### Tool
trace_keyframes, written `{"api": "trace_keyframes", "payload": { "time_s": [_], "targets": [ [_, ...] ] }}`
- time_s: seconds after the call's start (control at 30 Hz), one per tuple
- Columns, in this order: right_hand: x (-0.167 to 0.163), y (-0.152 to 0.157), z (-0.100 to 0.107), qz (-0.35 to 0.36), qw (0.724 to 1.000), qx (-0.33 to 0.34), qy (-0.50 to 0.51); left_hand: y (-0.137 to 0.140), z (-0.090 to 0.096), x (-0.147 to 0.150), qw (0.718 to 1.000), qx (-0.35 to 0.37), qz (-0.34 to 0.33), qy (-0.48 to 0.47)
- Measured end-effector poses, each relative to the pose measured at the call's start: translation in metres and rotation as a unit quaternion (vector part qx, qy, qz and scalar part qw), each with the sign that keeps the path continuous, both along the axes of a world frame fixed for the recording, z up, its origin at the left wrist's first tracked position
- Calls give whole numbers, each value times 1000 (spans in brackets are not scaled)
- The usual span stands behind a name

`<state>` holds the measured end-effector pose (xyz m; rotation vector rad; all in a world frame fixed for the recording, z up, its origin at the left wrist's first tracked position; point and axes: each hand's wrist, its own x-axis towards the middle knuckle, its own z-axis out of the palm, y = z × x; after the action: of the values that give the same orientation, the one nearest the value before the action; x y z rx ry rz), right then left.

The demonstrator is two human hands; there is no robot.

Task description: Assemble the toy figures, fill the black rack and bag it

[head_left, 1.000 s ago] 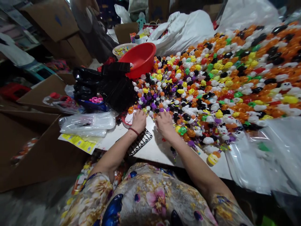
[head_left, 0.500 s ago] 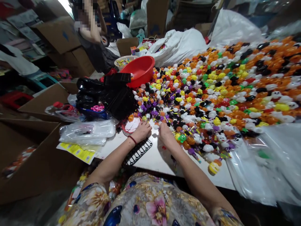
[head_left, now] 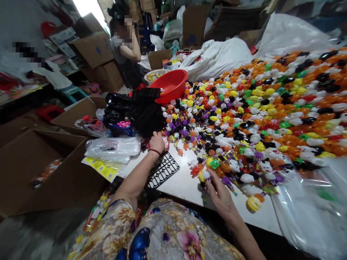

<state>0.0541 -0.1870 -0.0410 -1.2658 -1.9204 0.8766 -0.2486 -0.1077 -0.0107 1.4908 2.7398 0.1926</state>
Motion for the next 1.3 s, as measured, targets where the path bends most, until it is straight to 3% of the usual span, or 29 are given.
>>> {"api": "trace_keyframes", "payload": {
  "time_s": [0.1, 0.23, 0.3, 0.37, 0.43, 0.5, 0.57, 0.6, 0.67, 0.83, 1.03, 1.1, 1.23, 1.3],
  "targets": [
    [-7, -1, 5, 15, 999, -27, 28, 0, 0, -8, 1000, -10, -18, -3],
    [-15, -1, 13, 37, 997, -40, 55, -4, 4, -10, 998, 36, -13, -55],
    [-17, -2, 16, 45, 997, -33, 58, -10, 7, -8, 988, 105, 0, -116],
    [-19, -3, 19, 49, 997, -18, 60, -19, 9, -1, 954, 207, 14, -218],
    [-22, -5, 24, 49, 997, 5, 62, -33, 10, 12, 880, 273, 12, -389],
    [-25, -7, 28, 46, 996, 34, 61, -50, 9, 31, 765, 256, -8, -591],
    [-27, -8, 33, 45, 995, 66, 57, -69, 8, 51, 647, 200, -27, -735],
    [-28, -9, 35, 46, 994, 81, 54, -77, 8, 61, 605, 175, -32, -776],
    [-29, -10, 38, 49, 993, 102, 42, -90, 9, 76, 560, 142, -34, -816],
    [-25, -14, 40, 48, 989, 143, -8, -104, 7, 96, 532, 98, -53, -840],
    [-18, -19, 38, 47, 981, 177, -68, -108, 5, 104, 518, 103, -79, -846],
    [-17, -20, 38, 50, 982, 169, -73, -110, 5, 106, 532, 98, -93, -836],
    [-17, -19, 37, 81, 988, 133, -26, -114, 5, 107, 587, 78, -136, -794],
    [-19, -19, 36, 92, 989, 117, 1, -115, 5, 108, 593, 64, -138, -791]
  ]
}}
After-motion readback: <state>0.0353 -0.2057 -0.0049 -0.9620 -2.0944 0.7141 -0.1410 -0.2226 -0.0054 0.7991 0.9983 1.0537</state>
